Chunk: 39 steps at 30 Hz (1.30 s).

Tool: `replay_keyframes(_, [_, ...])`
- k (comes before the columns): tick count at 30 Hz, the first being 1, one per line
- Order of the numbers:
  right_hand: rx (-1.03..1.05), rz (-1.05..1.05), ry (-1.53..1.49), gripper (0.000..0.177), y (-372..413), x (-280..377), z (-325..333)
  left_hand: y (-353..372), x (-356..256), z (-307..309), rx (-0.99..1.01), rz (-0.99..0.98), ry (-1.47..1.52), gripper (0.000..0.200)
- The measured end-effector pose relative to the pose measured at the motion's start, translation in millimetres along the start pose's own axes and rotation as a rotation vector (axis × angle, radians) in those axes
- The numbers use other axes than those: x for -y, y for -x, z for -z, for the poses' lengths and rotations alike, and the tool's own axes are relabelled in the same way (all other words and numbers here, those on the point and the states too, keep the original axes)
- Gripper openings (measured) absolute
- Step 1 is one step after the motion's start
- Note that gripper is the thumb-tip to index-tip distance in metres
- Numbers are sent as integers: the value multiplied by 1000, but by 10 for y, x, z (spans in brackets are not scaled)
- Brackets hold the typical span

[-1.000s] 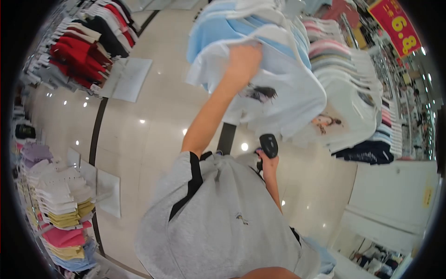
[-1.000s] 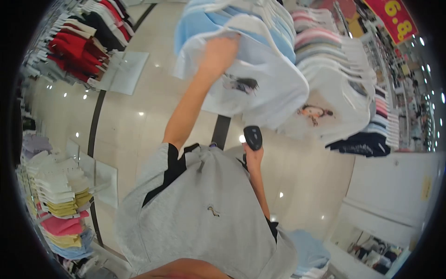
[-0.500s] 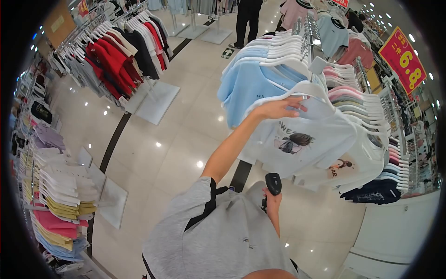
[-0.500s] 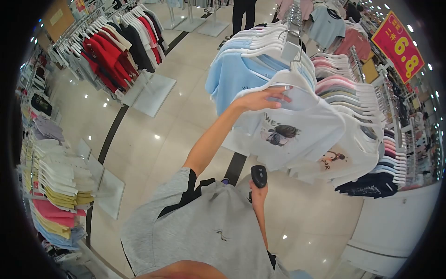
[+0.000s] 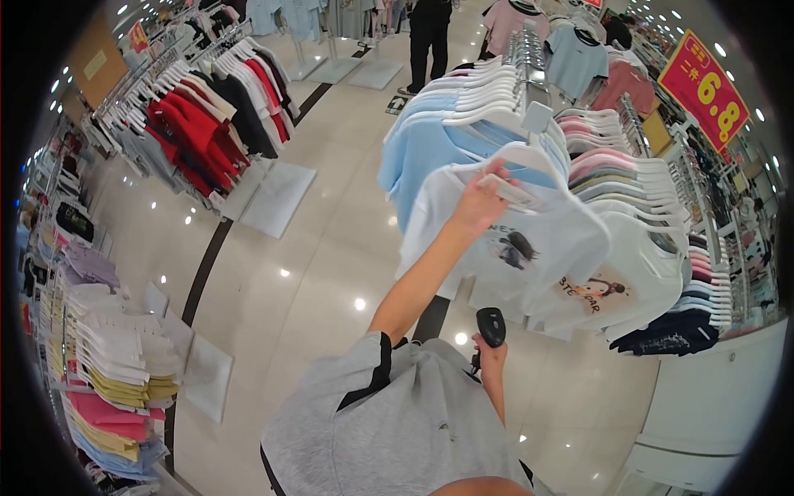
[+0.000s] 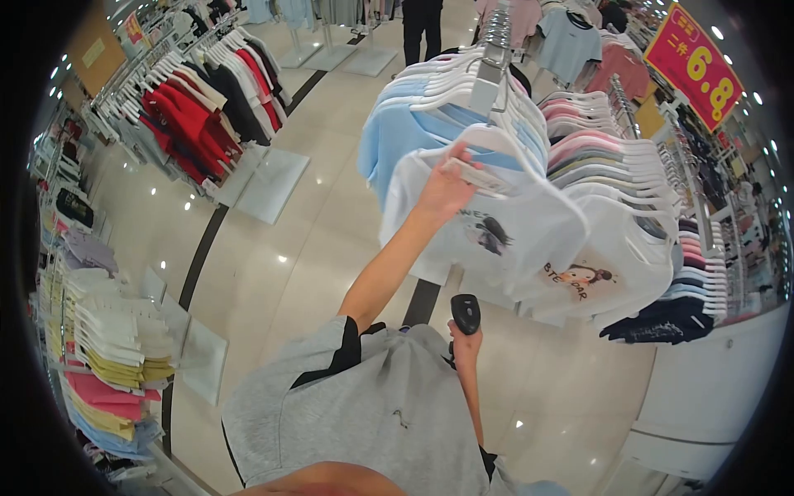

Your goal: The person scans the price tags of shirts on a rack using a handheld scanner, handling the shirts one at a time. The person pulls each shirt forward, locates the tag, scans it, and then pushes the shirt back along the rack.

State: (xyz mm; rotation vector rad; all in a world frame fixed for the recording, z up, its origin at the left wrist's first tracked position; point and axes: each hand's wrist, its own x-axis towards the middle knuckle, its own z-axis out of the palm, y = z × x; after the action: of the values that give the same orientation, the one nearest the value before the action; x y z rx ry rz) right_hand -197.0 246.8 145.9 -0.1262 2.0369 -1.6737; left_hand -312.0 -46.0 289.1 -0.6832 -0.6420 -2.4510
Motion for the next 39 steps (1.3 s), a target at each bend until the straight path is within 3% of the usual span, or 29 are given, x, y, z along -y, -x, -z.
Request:
replay_keyframes(2, [-48,40,-33,17,17,45,-65,68,-62,-43,-107,-68,356,48])
replay_keyframes(10, [-85,124,4,16,105,167,-80,217,-252,-349,-113,59,384,43])
replay_keyframes(13, [-112,125,-5,15,153,147,-70,259,-350,-468,-454,-180,497,34])
replay_keyframes(14, [-115,130,-2,15,157,132,-61,261,-401,-472,-468,-166,498,34])
replay_keyframes(17, [-93,86,-20,16,241,260,-49,396,-536,-587,-616,-290,334,33])
replay_keyframes(19, [-64,102,-33,18,260,306,-11,558,-528,-662,-504,-163,22,31])
replay_keyframes(20, [-56,121,-28,19,268,319,5,630,-502,-706,-530,-141,31,31])
replay_keyframes(22, [-9,176,-53,18,275,401,48,741,-439,-799,-564,131,-264,27])
replay_keyframes(25, [0,46,-67,24,361,666,78,867,-313,-806,-644,233,-269,26])
replay_keyframes(30, [66,207,-214,60,484,1160,14,1036,-113,-651,-667,278,-327,27])
replay_keyframes(35, [146,216,-184,63,428,1216,-108,1126,28,-688,-617,259,-577,32])
replay_keyframes(39, [179,236,-165,63,357,1187,-150,1187,55,-682,-595,264,-577,32])
